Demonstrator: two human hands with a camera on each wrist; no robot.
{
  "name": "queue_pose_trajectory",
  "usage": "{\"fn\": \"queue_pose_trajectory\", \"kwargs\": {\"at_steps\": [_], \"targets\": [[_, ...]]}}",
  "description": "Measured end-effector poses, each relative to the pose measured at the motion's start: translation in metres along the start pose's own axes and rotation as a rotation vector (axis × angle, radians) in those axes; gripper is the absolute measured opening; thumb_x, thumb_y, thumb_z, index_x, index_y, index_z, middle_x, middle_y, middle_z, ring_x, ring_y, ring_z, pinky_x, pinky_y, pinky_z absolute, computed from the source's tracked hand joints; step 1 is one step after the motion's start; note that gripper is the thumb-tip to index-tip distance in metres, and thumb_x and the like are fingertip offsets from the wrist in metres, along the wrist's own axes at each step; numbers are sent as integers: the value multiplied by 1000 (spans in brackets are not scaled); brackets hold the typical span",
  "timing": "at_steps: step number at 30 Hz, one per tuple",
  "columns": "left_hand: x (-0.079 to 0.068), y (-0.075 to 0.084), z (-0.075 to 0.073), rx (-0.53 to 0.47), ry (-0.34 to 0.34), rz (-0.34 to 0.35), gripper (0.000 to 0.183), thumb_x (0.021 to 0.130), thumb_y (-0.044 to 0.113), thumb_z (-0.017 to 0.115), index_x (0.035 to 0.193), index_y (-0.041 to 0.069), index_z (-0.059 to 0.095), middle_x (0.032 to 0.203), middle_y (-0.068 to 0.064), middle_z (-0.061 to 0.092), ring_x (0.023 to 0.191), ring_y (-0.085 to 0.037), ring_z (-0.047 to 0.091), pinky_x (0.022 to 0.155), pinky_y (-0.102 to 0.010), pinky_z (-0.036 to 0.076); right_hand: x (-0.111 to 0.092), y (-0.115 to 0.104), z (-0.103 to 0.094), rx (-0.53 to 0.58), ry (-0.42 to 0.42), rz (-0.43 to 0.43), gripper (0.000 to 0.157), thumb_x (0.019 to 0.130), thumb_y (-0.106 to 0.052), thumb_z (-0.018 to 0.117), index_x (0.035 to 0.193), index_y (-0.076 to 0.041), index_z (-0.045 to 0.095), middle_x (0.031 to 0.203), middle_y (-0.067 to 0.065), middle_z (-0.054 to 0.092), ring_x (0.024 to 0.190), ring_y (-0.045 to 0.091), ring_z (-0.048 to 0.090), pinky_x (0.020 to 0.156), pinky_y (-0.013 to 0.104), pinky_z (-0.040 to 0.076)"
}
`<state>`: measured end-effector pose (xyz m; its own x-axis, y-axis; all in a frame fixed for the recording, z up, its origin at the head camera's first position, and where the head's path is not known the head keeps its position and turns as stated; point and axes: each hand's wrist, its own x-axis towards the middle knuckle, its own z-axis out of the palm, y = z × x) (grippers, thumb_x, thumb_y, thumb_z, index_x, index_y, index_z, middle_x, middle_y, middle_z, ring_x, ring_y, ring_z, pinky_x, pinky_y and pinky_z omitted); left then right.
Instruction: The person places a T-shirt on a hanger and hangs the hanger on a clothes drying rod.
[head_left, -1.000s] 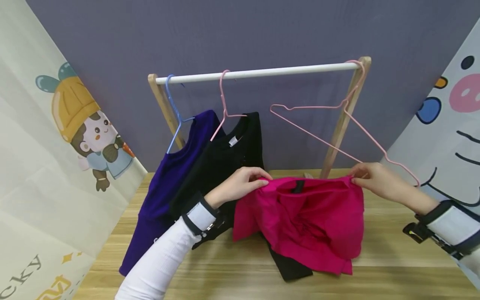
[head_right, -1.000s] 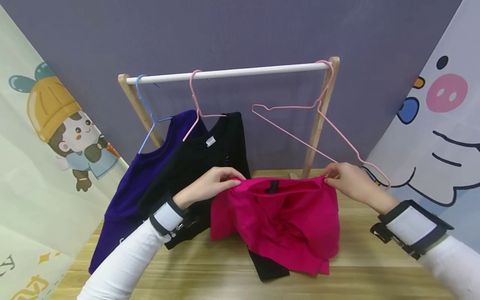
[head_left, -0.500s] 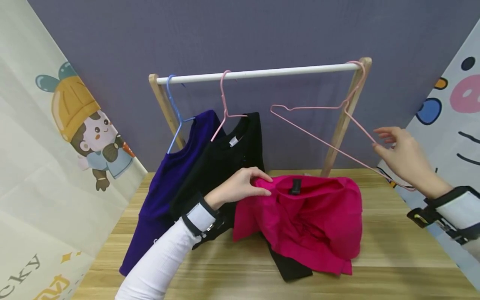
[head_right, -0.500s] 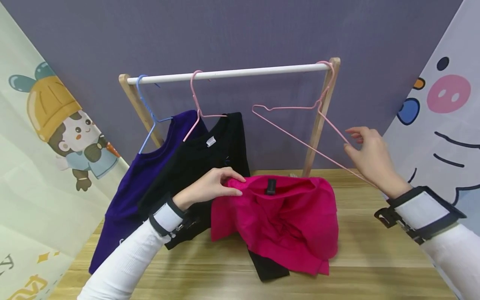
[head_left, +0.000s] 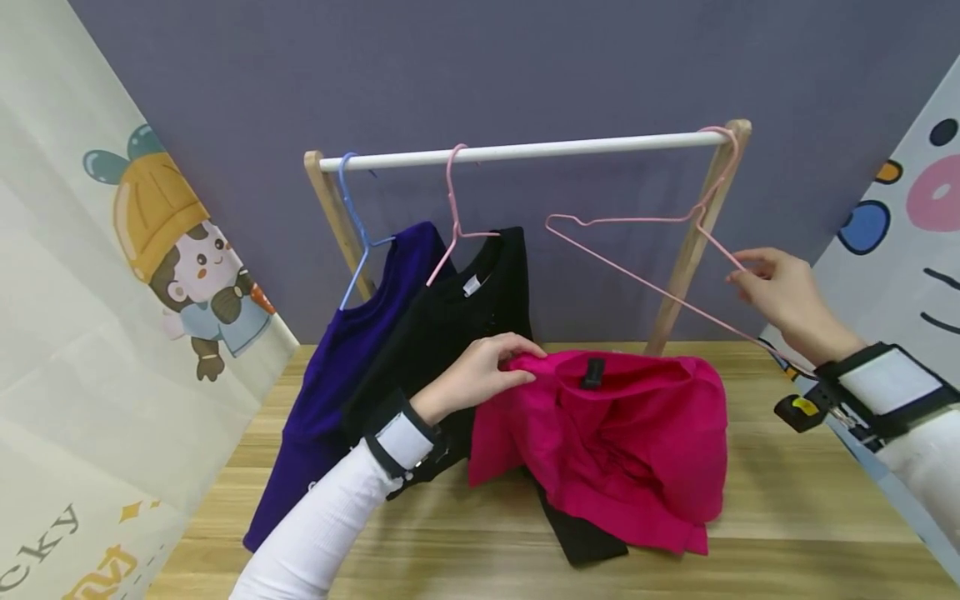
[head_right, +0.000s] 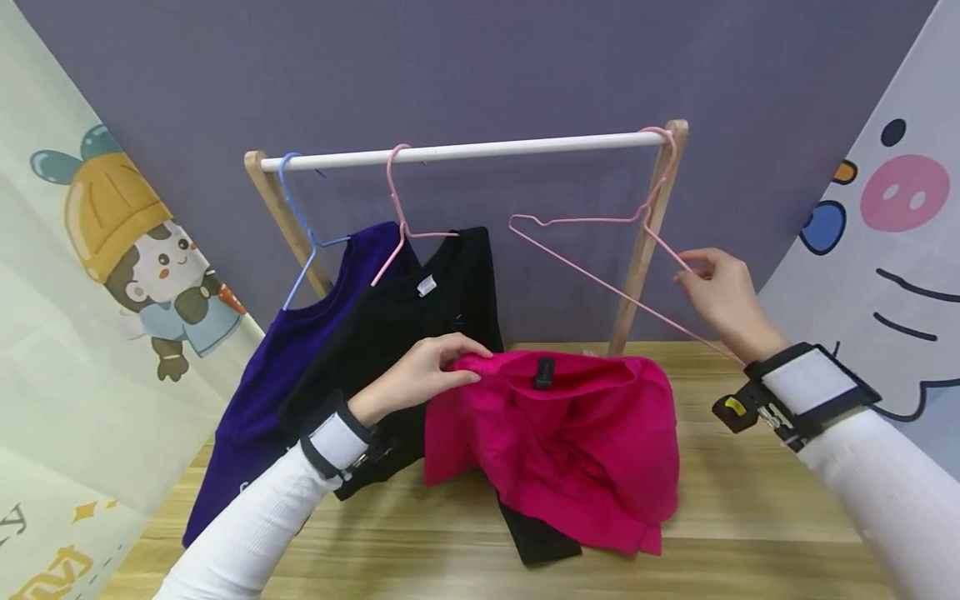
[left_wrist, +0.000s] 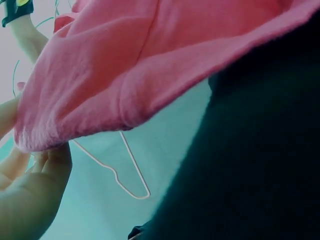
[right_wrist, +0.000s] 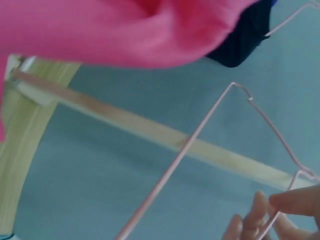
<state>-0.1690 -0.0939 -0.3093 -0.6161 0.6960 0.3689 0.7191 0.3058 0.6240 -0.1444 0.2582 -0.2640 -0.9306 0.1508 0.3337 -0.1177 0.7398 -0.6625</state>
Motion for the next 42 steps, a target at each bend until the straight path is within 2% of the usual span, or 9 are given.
{"fn": "queue_pose_trajectory", "kwargs": {"at_steps": [6,10,21,26,31,33,37,38,42], "targets": [[0,0,1,-4,67,-1,11,78,10,65,89,10,63,79,-3,63,61,-4,51,58,-25,45,7,-12,2,96,8,91,48,91,-36,41,123,0,43,103,3,46,82,10,42,63,17,37],[-1,-1,1,8,79,-6,6,79,13,64,85,10,63,74,-1,62,60,-5,50,56,-25,44,9,-13,-1,209,21,130,50,87,-42,46,122,-6,46,95,-10,46,81,9,39,65,17,36],[-2,-5,1,21,106,-1,7,80,15,64,86,11,63,71,1,60,57,-7,47,53,-26,43,-4,-9,-28,351,72,131,36,83,-33,57,116,-18,55,87,-21,54,77,4,43,59,9,35],[-2,-8,0,34,131,1,7,80,16,63,85,12,63,70,2,58,55,-7,45,52,-26,42,-17,7,-43,248,20,167,39,86,-38,51,121,-20,49,85,-16,49,76,7,37,53,27,25],[-2,-9,0,41,158,5,7,80,15,63,86,11,63,70,0,58,56,-8,45,51,-27,42,-29,28,-57,184,3,179,37,88,-38,48,122,-23,48,86,-17,45,80,4,36,73,28,31],[-2,-9,0,46,171,0,6,80,15,63,85,10,63,70,0,58,56,-8,45,51,-27,41,-34,34,-61,185,3,166,33,88,-36,47,119,-24,50,86,-17,45,78,2,37,83,36,25],[-3,-9,0,54,189,-10,7,80,16,63,84,11,64,70,0,59,55,-7,44,51,-27,40,-45,44,-66,207,-3,121,21,89,-24,50,108,-24,59,78,-25,49,71,-11,42,60,25,29],[-3,-9,0,55,191,-12,6,80,16,63,84,11,64,70,1,59,55,-7,44,50,-27,40,-48,44,-66,194,-9,117,20,89,-23,50,107,-26,60,78,-28,48,72,-13,42,62,33,26],[-3,-9,0,53,194,-9,6,80,16,63,84,11,64,70,1,59,55,-7,44,50,-27,40,-60,48,-66,126,19,76,18,87,-18,54,95,-32,63,70,-28,50,65,-11,36,49,29,19]]}}
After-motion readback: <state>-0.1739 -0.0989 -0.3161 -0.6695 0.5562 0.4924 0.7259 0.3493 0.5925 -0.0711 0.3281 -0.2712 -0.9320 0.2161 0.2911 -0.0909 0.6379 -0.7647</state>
